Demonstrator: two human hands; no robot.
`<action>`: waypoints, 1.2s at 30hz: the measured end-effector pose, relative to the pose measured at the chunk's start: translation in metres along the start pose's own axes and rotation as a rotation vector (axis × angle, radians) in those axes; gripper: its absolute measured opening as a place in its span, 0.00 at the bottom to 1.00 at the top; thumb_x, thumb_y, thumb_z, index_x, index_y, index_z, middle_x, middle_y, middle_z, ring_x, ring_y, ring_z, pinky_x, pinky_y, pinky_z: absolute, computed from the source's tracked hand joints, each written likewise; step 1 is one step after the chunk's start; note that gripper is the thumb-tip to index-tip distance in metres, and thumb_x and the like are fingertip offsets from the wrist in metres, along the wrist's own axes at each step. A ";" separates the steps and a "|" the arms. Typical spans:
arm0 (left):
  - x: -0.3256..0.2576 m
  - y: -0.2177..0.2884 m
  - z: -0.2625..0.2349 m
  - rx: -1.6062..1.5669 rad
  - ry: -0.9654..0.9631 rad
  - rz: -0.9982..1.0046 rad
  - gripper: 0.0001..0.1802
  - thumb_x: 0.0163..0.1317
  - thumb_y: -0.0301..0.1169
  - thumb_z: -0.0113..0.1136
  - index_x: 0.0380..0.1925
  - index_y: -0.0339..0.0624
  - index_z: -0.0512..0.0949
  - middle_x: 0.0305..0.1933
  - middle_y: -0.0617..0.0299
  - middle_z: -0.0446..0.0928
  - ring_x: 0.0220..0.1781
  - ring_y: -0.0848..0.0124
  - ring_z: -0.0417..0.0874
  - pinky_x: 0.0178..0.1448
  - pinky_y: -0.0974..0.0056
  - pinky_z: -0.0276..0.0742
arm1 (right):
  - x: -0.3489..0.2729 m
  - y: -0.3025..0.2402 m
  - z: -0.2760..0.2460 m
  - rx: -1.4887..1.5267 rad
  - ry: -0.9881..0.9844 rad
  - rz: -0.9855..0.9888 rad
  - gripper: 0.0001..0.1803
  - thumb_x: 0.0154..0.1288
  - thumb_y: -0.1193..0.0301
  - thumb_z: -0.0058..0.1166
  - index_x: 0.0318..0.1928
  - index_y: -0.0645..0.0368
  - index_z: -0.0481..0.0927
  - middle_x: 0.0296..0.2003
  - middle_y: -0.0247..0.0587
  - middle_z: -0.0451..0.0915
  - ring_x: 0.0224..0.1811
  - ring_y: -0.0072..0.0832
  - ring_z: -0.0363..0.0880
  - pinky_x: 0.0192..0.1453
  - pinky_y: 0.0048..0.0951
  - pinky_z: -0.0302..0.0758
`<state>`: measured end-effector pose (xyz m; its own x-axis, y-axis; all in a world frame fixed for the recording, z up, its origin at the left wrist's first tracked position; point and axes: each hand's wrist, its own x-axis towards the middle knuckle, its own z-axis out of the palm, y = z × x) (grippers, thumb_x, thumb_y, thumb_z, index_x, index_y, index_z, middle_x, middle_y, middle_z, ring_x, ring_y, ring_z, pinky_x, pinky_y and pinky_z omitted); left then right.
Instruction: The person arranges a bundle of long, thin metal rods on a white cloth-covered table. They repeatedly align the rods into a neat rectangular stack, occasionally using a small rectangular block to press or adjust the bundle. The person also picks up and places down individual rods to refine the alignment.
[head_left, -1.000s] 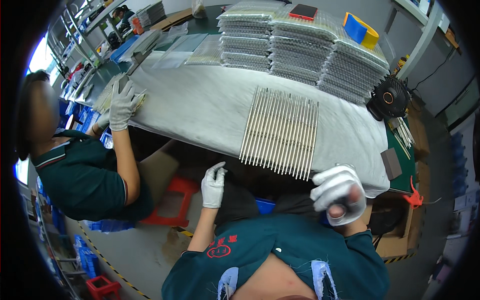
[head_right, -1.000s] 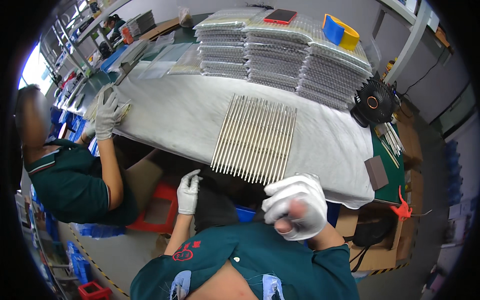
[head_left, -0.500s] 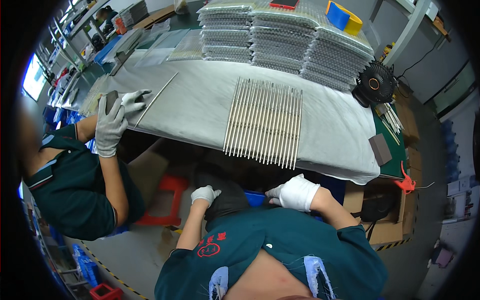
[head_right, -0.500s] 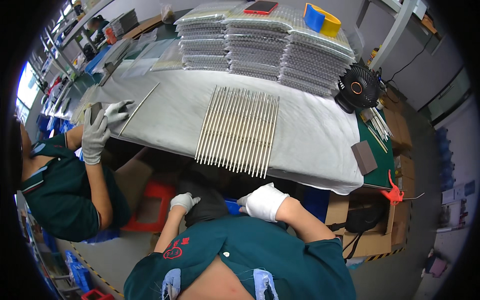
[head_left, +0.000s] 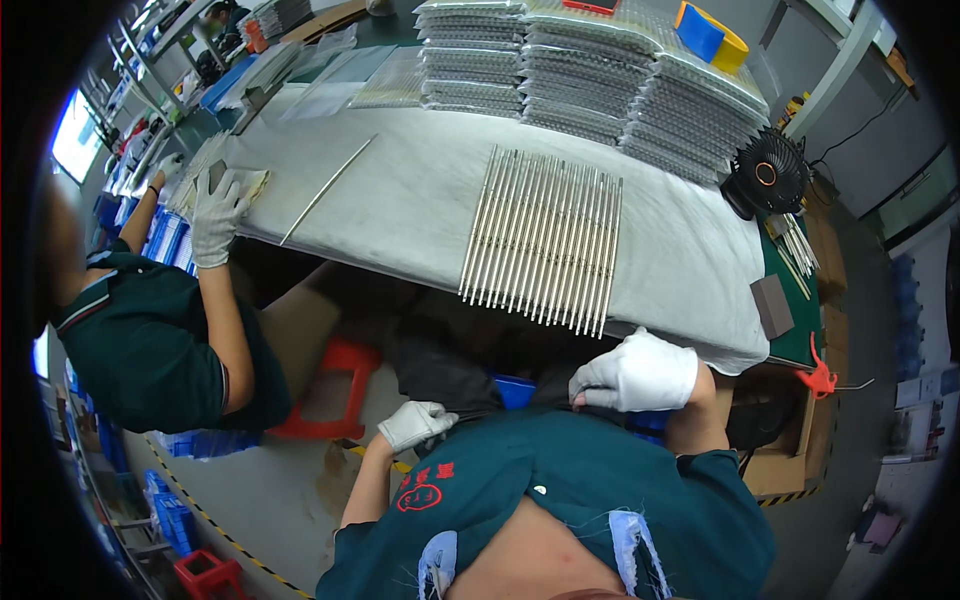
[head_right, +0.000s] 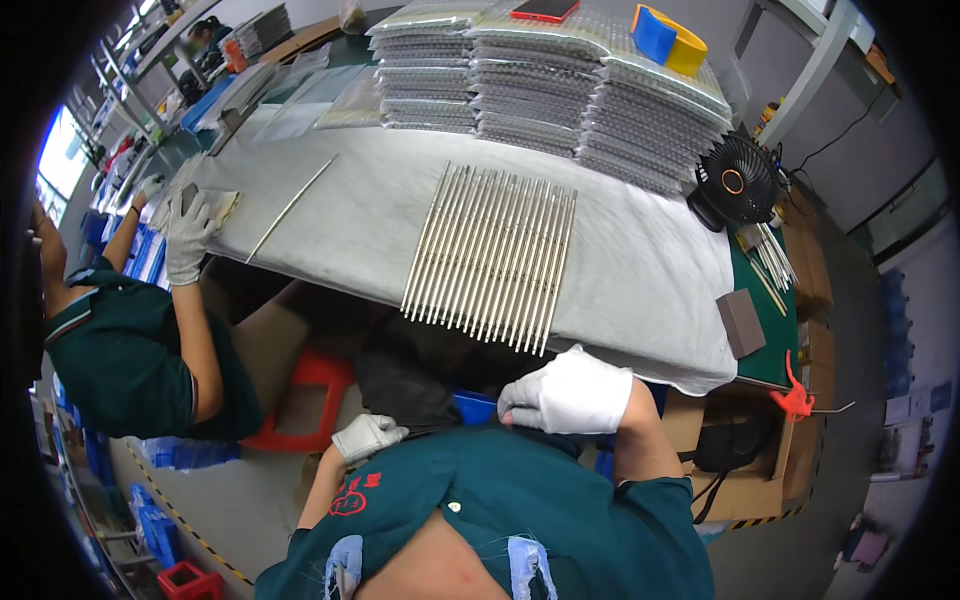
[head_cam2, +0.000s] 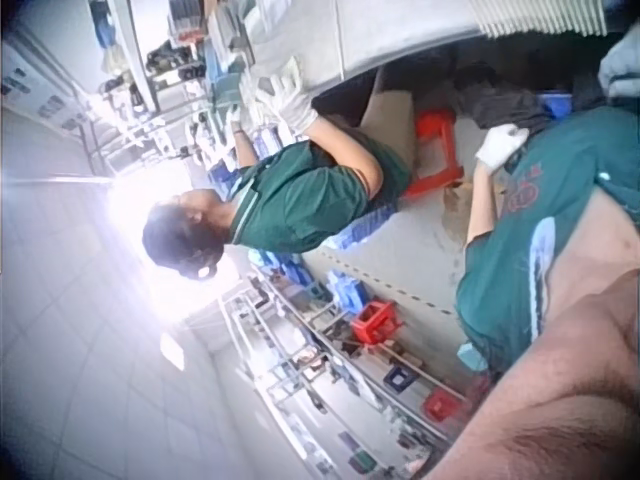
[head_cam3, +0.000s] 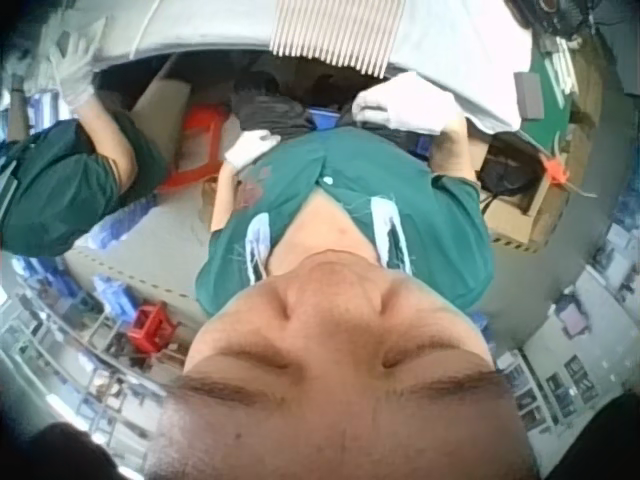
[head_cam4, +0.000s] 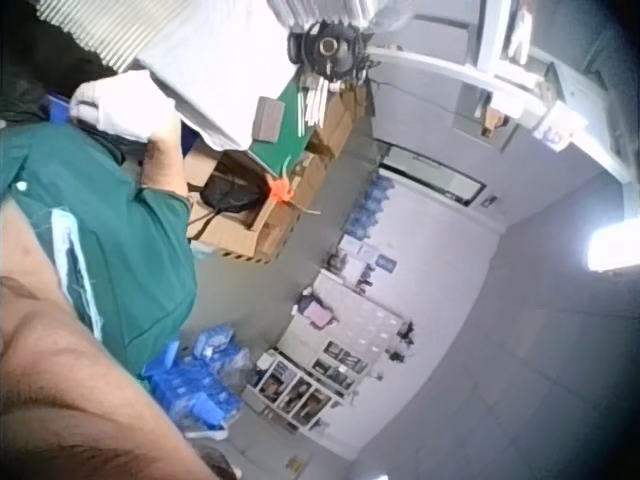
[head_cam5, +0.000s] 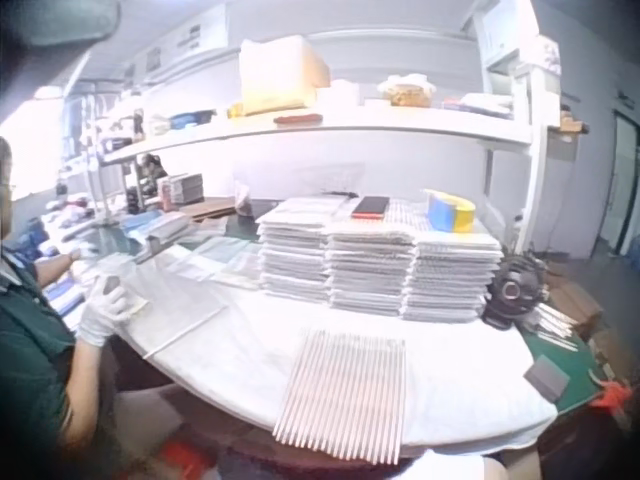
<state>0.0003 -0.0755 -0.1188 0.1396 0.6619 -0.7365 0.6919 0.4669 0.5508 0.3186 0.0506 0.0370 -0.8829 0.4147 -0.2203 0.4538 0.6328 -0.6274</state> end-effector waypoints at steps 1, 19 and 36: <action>0.009 -0.017 0.015 0.013 0.130 0.307 0.28 0.64 0.54 0.52 0.27 0.37 0.80 0.23 0.55 0.80 0.24 0.67 0.83 0.36 0.64 0.79 | 0.001 -0.002 -0.006 0.059 0.079 -0.017 0.12 0.64 0.60 0.53 0.39 0.53 0.83 0.30 0.38 0.84 0.32 0.37 0.84 0.37 0.34 0.79; 0.040 -0.039 -0.247 0.387 1.508 -0.198 0.23 0.67 0.53 0.46 0.56 0.60 0.76 0.42 0.48 0.78 0.43 0.50 0.81 0.48 0.49 0.76 | -0.008 0.019 0.003 0.029 0.666 -0.042 0.15 0.59 0.64 0.62 0.43 0.58 0.81 0.37 0.41 0.85 0.38 0.36 0.85 0.42 0.31 0.80; 0.049 -0.012 -0.207 -0.062 1.130 0.093 0.22 0.64 0.48 0.56 0.37 0.36 0.80 0.27 0.51 0.81 0.26 0.60 0.82 0.33 0.58 0.77 | 0.014 0.020 -0.002 0.011 0.613 -0.067 0.16 0.55 0.68 0.64 0.44 0.57 0.83 0.37 0.40 0.85 0.39 0.35 0.85 0.42 0.31 0.79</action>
<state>-0.1475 0.0729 -0.0804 -0.5525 0.8308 0.0672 0.6715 0.3960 0.6263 0.3155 0.0702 0.0229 -0.6777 0.6768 0.2874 0.3956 0.6650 -0.6334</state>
